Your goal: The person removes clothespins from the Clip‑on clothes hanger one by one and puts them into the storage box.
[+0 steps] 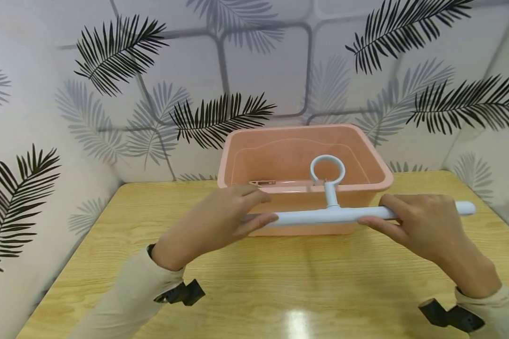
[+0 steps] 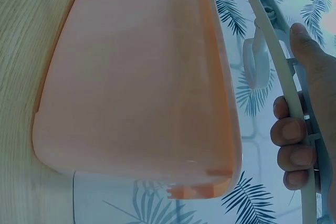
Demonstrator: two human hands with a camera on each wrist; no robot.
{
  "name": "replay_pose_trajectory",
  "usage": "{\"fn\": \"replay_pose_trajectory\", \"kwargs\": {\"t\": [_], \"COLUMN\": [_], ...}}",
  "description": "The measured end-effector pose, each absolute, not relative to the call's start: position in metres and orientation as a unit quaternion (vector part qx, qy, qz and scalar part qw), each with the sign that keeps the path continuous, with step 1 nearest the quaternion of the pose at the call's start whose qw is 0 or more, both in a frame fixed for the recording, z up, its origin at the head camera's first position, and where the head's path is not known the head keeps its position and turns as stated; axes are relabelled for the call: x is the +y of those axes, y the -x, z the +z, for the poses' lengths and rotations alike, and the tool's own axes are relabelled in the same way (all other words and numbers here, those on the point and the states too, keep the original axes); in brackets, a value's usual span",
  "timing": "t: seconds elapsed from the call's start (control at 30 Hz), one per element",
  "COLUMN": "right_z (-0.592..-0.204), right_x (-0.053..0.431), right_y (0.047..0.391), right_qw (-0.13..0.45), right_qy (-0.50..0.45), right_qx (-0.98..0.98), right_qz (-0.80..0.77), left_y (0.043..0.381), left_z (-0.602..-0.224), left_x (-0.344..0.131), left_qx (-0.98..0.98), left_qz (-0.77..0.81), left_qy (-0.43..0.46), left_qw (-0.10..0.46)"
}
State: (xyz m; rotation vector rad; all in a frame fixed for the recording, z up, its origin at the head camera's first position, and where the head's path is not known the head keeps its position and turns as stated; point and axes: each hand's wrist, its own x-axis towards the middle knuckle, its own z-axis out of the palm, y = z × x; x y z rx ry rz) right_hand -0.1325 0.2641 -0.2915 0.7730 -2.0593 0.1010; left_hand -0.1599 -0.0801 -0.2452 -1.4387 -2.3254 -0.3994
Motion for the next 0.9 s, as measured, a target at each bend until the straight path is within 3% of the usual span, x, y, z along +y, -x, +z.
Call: {"fn": "replay_pose_trajectory", "kwargs": {"t": [0.23, 0.63, 0.9], "right_z": [-0.286, -0.281, -0.285], "right_x": [0.256, 0.247, 0.244], "right_y": [0.127, 0.105, 0.105], "right_qw": [0.456, 0.476, 0.433], "right_qy": [-0.314, -0.301, -0.366], "right_qx": [-0.832, -0.825, -0.817], "right_qz": [0.04, 0.044, 0.106], "left_y": [0.136, 0.124, 0.118], "left_z": [-0.257, -0.267, -0.27], "left_x": [-0.083, -0.08, -0.091], "left_qx": [-0.829, -0.808, -0.803], "left_qz": [-0.114, -0.126, -0.192], "left_qy": [0.497, 0.517, 0.506], "left_qw": [0.232, 0.253, 0.249]}}
